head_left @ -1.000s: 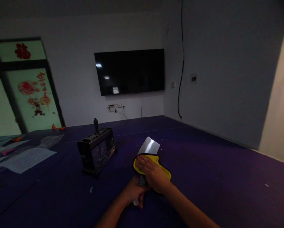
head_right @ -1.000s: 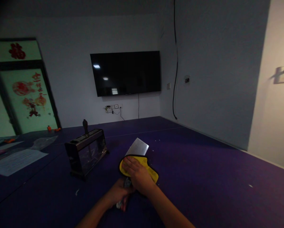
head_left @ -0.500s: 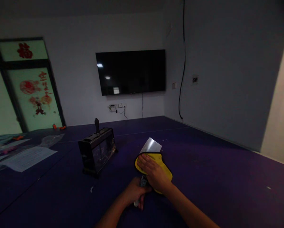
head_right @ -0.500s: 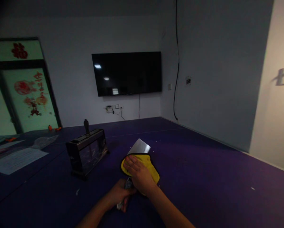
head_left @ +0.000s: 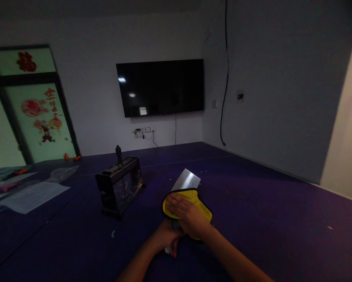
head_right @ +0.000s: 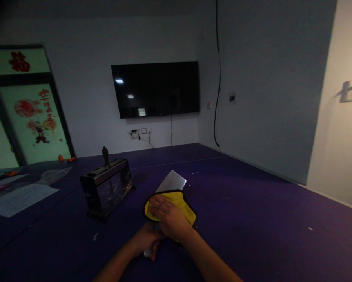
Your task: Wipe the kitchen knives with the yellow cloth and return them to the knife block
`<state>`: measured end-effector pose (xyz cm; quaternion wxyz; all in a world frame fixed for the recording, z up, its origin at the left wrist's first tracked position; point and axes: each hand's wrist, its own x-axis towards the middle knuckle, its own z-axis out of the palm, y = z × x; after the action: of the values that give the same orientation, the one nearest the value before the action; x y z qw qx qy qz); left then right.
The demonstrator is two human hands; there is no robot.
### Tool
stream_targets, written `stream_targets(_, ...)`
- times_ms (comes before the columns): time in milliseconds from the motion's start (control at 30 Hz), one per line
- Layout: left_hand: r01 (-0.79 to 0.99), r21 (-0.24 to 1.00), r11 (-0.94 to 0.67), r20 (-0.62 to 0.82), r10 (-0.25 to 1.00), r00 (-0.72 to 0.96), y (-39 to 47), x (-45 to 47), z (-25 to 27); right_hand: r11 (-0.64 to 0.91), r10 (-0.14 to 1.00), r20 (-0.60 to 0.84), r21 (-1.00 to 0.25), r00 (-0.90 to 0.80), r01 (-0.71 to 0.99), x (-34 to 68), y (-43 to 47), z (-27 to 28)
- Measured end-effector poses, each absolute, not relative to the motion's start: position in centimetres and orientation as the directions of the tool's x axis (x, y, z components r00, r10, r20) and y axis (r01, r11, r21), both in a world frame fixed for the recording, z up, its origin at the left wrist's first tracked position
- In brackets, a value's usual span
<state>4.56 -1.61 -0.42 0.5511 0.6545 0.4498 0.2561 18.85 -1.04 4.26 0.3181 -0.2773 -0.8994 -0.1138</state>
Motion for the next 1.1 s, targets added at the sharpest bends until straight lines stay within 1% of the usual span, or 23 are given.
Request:
stream_targets(167,0.327,0.945,-0.019,-0.163,0.837,0.522,-2.1,4.5,0.6,0.769,0.411,0.719,0.056,-0.560,0.636,20.4,0.2,4.3)
stream_targets(333,0.365,0.930,-0.037,-0.178,0.825,0.536,-2.5,4.3,1.4,0.708,0.380,0.842,0.002,-0.384,0.706,22.6,1.7,4.6)
stream_targets(500,0.413,0.909,-0.045,-0.201,0.823,0.531,-2.5,4.4,1.5,0.677,0.377,0.876,-0.038,-0.302,0.735,24.0,2.4,4.6)
stream_targets(767,0.386,0.921,-0.048,-0.185,0.818,0.544,-2.5,4.4,1.5,0.658,0.361,0.884,-0.015,-0.298,0.753,23.6,2.3,4.3)
stream_targets(867,0.357,0.933,-0.045,-0.167,0.824,0.542,-2.3,4.3,1.2,0.670,0.359,0.867,0.019,-0.346,0.743,22.9,2.0,4.0)
stream_targets(1100,0.336,0.941,-0.039,-0.153,0.837,0.525,-2.2,4.3,0.9,0.676,0.396,0.789,0.096,-0.470,0.731,20.9,0.6,3.7)
